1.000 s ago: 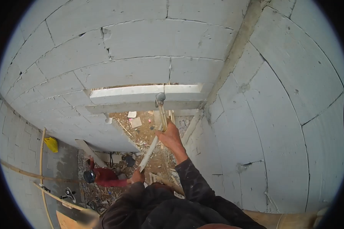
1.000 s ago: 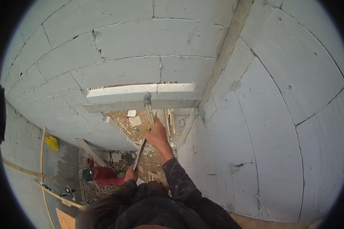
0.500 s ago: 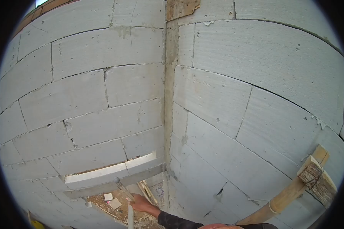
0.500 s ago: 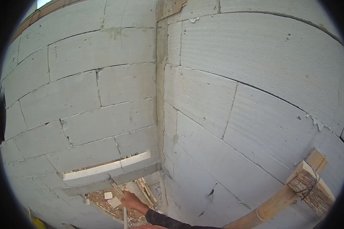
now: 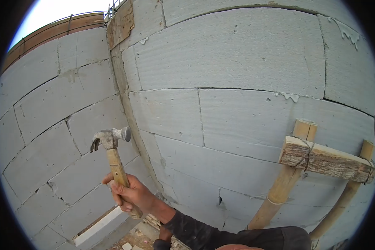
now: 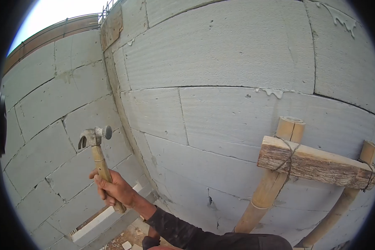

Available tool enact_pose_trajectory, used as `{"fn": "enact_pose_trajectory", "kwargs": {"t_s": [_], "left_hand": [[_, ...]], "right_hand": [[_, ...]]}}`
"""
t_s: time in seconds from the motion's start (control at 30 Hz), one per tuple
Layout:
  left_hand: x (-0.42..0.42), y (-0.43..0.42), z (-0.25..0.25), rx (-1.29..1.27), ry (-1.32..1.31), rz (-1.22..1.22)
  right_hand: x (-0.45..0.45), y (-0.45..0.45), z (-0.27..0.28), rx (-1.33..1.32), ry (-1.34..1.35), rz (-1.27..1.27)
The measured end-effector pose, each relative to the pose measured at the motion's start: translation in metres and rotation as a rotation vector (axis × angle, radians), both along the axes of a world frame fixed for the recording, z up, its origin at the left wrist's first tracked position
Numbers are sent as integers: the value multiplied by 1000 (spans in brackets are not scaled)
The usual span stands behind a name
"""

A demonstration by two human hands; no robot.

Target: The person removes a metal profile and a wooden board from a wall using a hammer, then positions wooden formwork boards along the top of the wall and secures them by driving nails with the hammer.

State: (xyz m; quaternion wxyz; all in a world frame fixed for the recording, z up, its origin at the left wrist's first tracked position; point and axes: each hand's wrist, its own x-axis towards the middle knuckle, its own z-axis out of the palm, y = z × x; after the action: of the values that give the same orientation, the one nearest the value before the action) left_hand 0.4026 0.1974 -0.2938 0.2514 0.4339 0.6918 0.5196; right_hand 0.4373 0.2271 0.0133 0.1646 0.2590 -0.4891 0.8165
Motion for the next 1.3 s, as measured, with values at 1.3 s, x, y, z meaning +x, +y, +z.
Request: {"fn": "enact_pose_trajectory", "kwargs": {"t_s": [1.3], "left_hand": [[278, 109, 409, 1163, 282, -419]], "right_hand": [[447, -38, 282, 1654, -546, -2282]]}}
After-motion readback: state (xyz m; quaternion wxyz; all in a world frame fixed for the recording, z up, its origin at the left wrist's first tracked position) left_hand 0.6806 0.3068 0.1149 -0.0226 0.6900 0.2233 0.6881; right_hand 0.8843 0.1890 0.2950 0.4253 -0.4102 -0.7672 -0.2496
